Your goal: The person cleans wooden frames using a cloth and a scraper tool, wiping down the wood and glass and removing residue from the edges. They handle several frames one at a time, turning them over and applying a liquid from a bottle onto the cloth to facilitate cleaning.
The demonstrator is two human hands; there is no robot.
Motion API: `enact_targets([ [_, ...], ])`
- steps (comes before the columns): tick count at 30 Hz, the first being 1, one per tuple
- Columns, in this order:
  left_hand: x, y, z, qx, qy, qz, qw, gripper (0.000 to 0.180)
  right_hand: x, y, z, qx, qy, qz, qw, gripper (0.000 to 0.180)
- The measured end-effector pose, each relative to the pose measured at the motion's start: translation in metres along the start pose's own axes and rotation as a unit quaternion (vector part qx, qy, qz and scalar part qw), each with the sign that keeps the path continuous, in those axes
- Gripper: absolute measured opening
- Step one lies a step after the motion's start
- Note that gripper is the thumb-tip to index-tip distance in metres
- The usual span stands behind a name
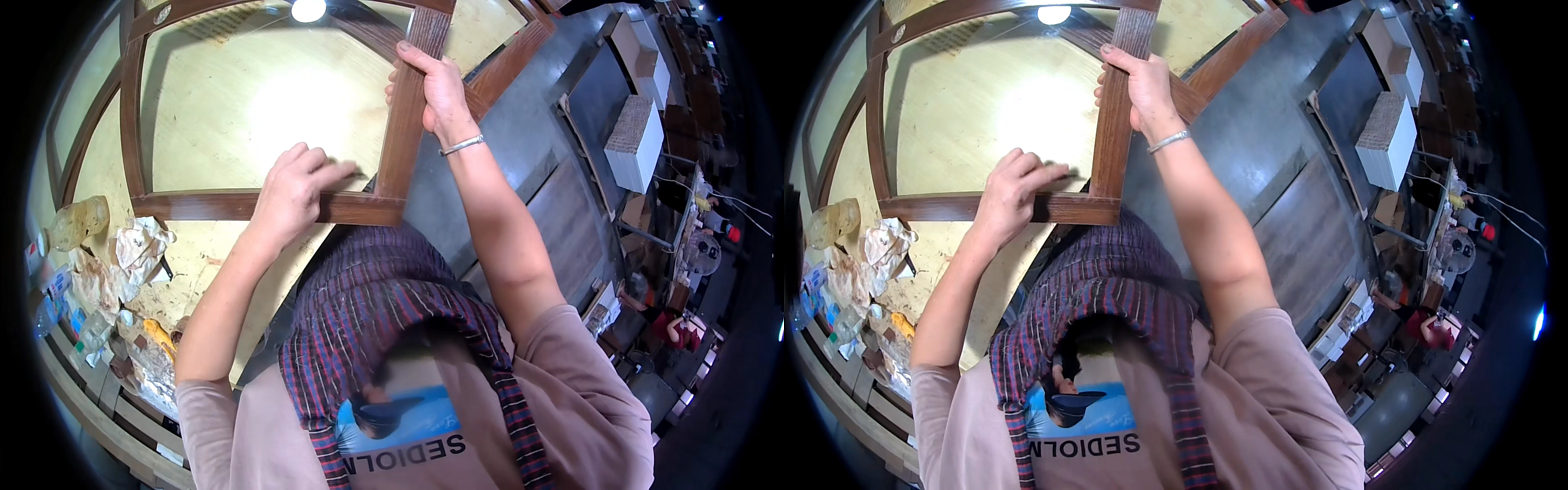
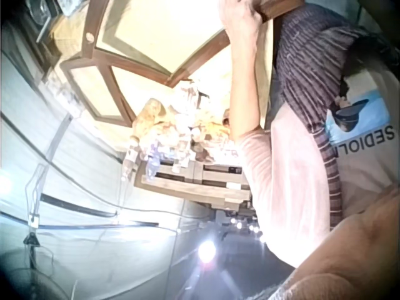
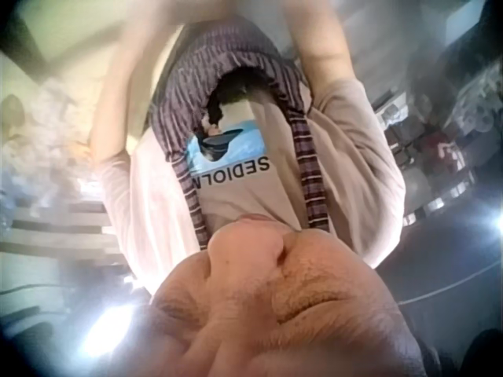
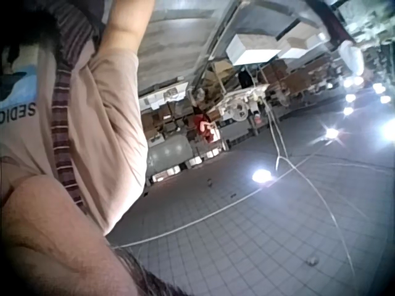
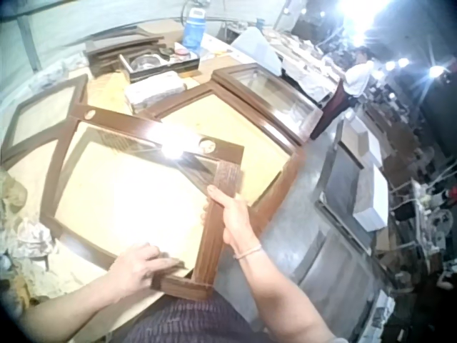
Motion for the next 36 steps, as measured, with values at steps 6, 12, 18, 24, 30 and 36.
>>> enact_targets([
  [6,-0.012,0.030,0.003,0.042,0.075,0.161,0.983,0.033,0.001,0.000,0.000,-0.004,-0.002,-0.006,1.000,0.033],
  [12,0.008,0.000,0.014,0.039,0.017,0.038,0.998,0.036,0.000,-0.002,-0.003,-0.011,-0.007,-0.003,1.000,0.032],
  [18,-0.009,0.048,0.002,0.053,0.081,0.168,0.981,0.034,0.002,-0.001,-0.001,-0.005,-0.016,-0.001,1.000,0.032],
  [24,0.011,-0.002,0.015,0.091,0.011,0.063,0.994,0.037,0.000,-0.002,0.000,0.003,-0.005,0.001,1.000,0.032],
  [30,0.004,0.006,0.014,0.062,0.029,0.055,0.996,0.031,0.003,-0.001,0.000,0.008,0.006,0.001,1.000,0.026],
  [36,0.007,-0.010,0.015,0.075,0.004,0.009,0.997,0.030,0.000,0.002,0.003,0.003,-0.004,-0.007,1.000,0.034],
])
Point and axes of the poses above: each hand's wrist, its own y-axis towards the middle knuckle, its own x-axis out of the palm, z = x × y, the point moved 9 cm from there along y, towards the middle knuckle, and after that the axes turned 7 degrees about z, right-handed, at the moved point
